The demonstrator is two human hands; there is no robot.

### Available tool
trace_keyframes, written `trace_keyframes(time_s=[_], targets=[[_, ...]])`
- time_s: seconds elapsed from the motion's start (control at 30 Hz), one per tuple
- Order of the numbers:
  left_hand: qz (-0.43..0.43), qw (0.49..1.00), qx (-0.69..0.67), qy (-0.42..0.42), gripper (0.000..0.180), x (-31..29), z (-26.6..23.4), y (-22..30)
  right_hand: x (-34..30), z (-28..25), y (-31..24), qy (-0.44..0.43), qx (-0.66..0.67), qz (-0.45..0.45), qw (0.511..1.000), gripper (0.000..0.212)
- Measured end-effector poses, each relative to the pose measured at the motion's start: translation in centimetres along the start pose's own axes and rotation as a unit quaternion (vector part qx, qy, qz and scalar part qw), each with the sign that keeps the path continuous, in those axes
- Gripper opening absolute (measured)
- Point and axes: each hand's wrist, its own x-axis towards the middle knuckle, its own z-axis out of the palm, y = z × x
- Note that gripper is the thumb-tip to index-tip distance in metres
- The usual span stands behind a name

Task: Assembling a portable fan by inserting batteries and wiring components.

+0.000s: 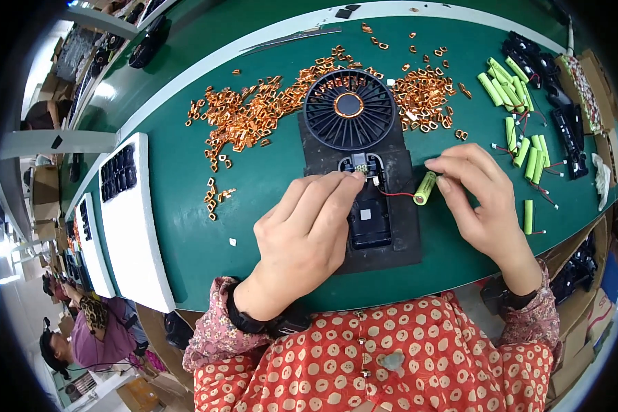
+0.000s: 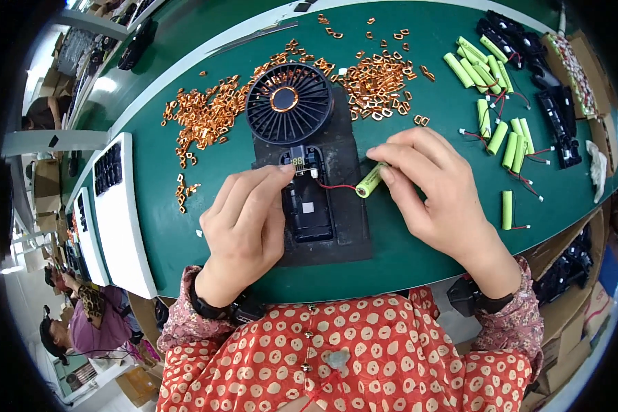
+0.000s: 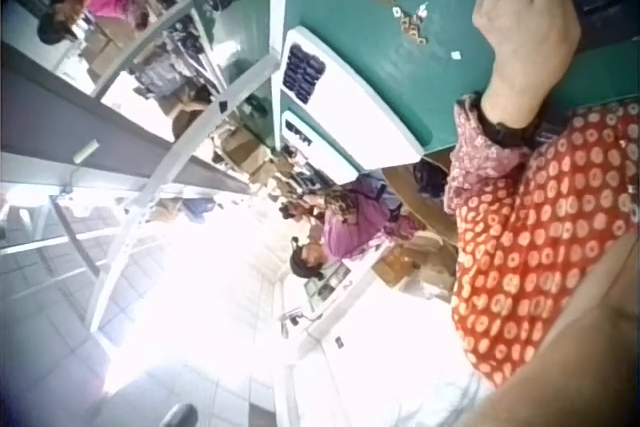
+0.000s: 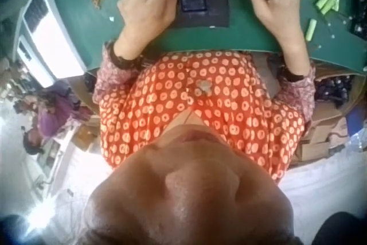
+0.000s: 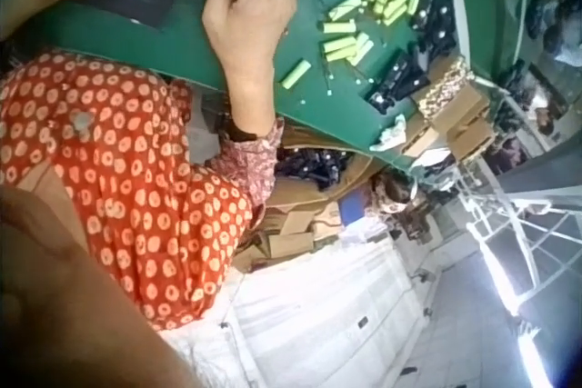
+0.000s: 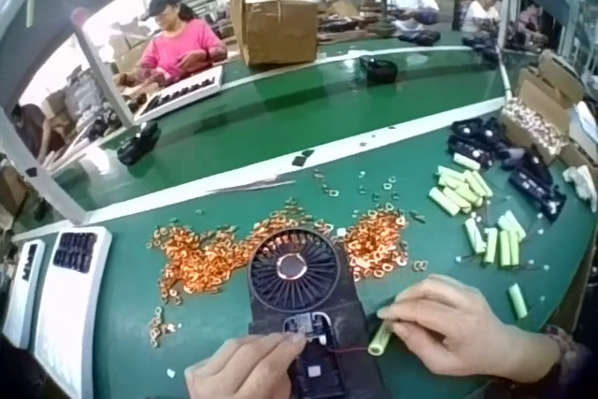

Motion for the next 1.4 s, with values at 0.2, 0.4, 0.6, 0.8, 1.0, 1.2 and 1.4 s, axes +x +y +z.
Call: trace_keyframes(time_s=[0.2,0.4,0.6,0.8,1.0,1.2,1.4], targets=[[0.002,1.000,-0.003,0.002,0.043,0.2,0.5,0.1,-0.9,0.5,0.8,0.003,0.021,-0.057,0.998,0.032],[-0.002,0.999,-0.028,0.025,0.037,-0.1,0.7,0.0,-1.3,0.7,1.2,-0.005,0.005,-0.085,0.996,0.032],[0.001,0.999,-0.040,0.026,0.037,-0.1,0.6,-0.2,-1.6,0.2,-1.0,-0.020,0.140,0.057,0.988,0.021],[0.042,0.999,-0.018,0.017,0.045,-0.2,0.4,-0.3,-2.3,0.5,-2.3,-0.060,0.177,0.151,0.971,0.022],[0.028,0.999,0.017,-0.021,0.046,0.0,-0.4,0.5,-2.8,-0.3,-3.8,-0.081,0.106,0.160,0.978,0.039],[0.007,0.999,-0.029,0.017,0.045,-0.5,-0.4,0.1,-2.3,-0.5,-5.1,-0.065,0.372,0.300,0.876,0.041],[-0.027,0.995,-0.095,0.033,0.039,-0.7,-0.4,0.2,-0.4,1.1,-7.7,-0.092,0.437,0.304,0.841,0.044]])
